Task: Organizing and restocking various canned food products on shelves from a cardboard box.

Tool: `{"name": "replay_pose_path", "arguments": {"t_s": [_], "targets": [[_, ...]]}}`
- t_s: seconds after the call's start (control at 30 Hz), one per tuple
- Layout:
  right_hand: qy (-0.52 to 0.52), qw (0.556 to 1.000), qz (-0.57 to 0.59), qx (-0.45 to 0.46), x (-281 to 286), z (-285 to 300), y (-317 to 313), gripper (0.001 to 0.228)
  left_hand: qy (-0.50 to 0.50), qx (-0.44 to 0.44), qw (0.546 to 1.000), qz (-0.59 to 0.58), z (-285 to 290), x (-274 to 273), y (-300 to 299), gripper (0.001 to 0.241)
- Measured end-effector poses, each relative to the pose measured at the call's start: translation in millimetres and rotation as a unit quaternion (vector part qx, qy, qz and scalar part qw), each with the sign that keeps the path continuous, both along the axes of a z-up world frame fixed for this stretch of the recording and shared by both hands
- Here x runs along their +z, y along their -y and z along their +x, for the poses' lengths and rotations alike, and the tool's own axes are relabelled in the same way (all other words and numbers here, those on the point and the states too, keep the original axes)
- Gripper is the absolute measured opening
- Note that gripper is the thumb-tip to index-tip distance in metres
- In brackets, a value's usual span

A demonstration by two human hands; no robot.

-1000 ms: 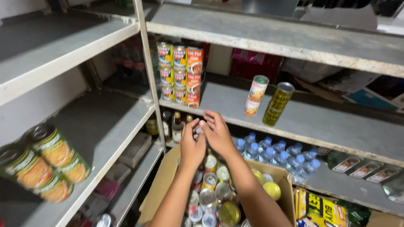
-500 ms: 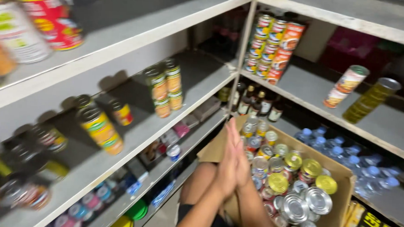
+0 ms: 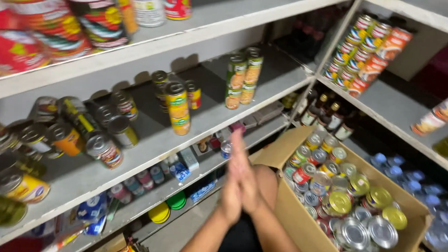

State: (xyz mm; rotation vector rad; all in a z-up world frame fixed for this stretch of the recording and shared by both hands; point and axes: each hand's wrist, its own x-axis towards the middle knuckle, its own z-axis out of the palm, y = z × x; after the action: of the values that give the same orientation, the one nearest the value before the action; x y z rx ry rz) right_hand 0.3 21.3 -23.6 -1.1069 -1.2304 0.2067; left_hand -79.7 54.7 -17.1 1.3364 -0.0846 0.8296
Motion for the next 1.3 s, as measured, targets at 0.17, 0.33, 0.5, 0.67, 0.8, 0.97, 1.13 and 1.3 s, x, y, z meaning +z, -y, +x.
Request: {"name": "replay_pose_path", "arguments": {"t_s": [0.17, 0.33, 0.5, 0.67, 0.8, 0.97, 1.13, 1.3], "targets": [[-0.171, 0.985, 0.027, 0.026, -0.8, 34.3, -30.1, 0.064, -0.040, 0.018, 0.999, 0.029, -35.1, 9.5, -17.6, 0.061], [-0.216, 0.974, -0.015, 0.069, 10.2, 46.0, -99.8, 0.059, -0.089, 0.291, 0.950, 0.067, -47.3, 34.7, -93.7, 0.034], [-0.146, 0.989, -0.036, 0.003, -4.6, 65.2, -191.2, 0.054, -0.122, 0.444, 0.849, 0.261, -38.5, 11.3, -180.2, 0.057], [-0.169, 0.980, -0.089, 0.049, -3.8, 49.3, -191.8, 0.047, -0.210, 0.361, 0.875, 0.246, -31.9, 7.8, -200.2, 0.051], [-0.078, 0.981, -0.171, 0.040, 14.4, 37.8, -174.3, 0.043, -0.296, 0.358, 0.853, 0.238, -32.0, 9.5, -198.6, 0.041], [0.034, 0.985, -0.169, -0.025, 28.1, 23.1, -163.0, 0.046, -0.281, 0.376, 0.846, 0.252, -31.7, 6.7, -192.9, 0.040], [0.052, 0.984, -0.167, -0.027, 24.8, 22.6, -164.7, 0.043, -0.240, 0.423, 0.839, 0.245, -38.2, 13.3, -176.6, 0.054], [0.134, 0.980, -0.128, -0.078, 12.6, 25.8, -169.6, 0.048, -0.232, 0.447, 0.824, 0.259, -40.6, 4.3, -176.4, 0.051]]}}
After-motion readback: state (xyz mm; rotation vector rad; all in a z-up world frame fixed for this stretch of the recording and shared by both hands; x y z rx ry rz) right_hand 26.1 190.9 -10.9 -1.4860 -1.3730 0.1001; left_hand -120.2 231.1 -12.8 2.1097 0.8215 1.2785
